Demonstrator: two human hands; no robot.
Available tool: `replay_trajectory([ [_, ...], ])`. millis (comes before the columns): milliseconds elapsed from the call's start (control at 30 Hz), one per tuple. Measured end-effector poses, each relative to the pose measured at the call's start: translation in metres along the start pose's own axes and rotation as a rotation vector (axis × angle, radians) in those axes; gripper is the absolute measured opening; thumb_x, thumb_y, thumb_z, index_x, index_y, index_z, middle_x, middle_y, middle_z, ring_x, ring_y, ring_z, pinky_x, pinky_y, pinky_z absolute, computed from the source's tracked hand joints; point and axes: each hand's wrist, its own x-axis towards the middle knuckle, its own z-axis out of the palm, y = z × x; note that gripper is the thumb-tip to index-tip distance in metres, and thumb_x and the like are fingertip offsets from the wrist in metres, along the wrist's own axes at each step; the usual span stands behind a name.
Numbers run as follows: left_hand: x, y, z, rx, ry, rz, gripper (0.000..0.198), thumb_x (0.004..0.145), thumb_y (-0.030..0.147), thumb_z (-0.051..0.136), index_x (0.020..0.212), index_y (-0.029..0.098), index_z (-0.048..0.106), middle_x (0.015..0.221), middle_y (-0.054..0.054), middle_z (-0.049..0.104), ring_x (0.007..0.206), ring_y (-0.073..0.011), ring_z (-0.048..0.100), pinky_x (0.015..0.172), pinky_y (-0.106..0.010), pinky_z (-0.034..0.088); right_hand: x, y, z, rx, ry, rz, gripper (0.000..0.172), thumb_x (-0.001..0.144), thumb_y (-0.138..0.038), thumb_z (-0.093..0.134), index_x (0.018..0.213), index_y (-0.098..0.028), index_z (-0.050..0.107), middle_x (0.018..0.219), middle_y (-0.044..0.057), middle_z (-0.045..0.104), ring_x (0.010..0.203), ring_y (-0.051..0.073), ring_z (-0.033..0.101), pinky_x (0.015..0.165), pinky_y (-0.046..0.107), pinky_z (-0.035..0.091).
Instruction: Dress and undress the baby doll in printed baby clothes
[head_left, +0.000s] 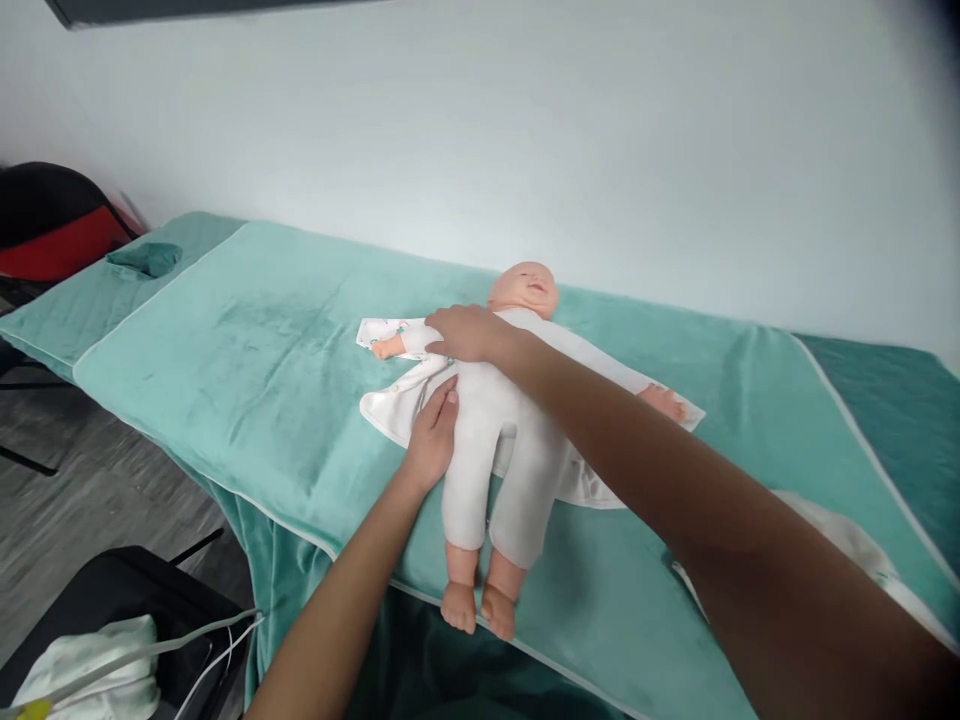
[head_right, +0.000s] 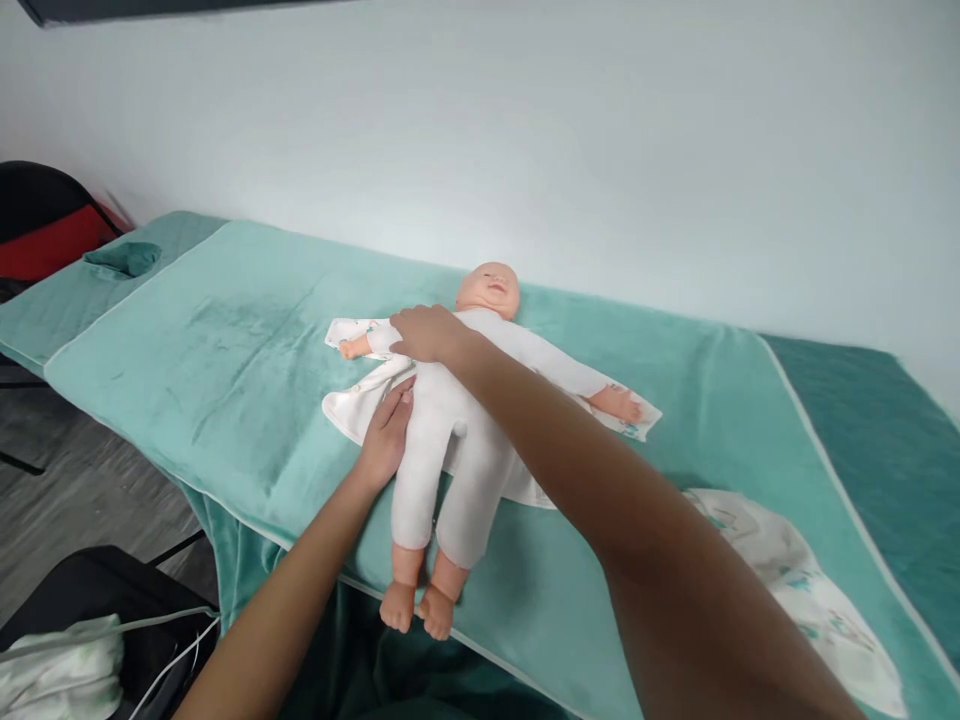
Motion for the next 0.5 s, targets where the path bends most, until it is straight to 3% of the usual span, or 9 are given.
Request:
replay_trajectory([
  [100,0.001,-0.003,0.002,0.008,0.034,0.06,0.045,0.107,0.045,0.04,0.141,0.025,0.062,0.151,-0.007,0.065,0.144,-0.0251,0.058,0.13,-0.048,0.041,0.002,0.007,-0.003,0.051,-0.052,0.037,0.036,0.098,-0.046,0.056,0.122,-0.024,0.069,0.12,0.011,0.076,0.102,0.033,0.071,0.083,0.042,0.052],
  [233,0.012,-0.006,0.003,0.206,0.014,0.205,0.04,0.102,0.024,0.044,0.134,0.024,0.066,0.137,-0.007,0.073,0.129,-0.0234,0.068,0.119,-0.048,0.052,-0.011,0.027,-0.011,0.166,0.054,0.109,0.039,0.097,-0.046,0.059,0.131,-0.029,0.067,0.13,0.008,0.075,0.111,0.033,0.07,0.086,0.042,0.052],
  [367,0.038,-0.005,-0.002,0.611,-0.015,0.43,0.05,0.092,0.006,0.043,0.134,0.019,0.068,0.149,-0.009,0.066,0.149,-0.0276,0.052,0.13,-0.052,0.038,-0.032,0.046,-0.013,0.244,0.169,0.142,0.044,0.097,-0.045,0.058,0.136,-0.027,0.065,0.141,0.007,0.07,0.123,0.035,0.066,0.097,0.047,0.052],
  [500,0.071,-0.005,-0.017,0.866,0.014,0.349,0.049,0.097,0.015,0.047,0.143,0.016,0.062,0.157,-0.015,0.058,0.157,-0.0365,0.04,0.13,-0.062,0.03,-0.047,0.053,-0.011,0.299,0.224,0.149,0.042,0.096,-0.044,0.058,0.132,-0.024,0.067,0.138,0.008,0.072,0.123,0.035,0.066,0.104,0.049,0.051],
])
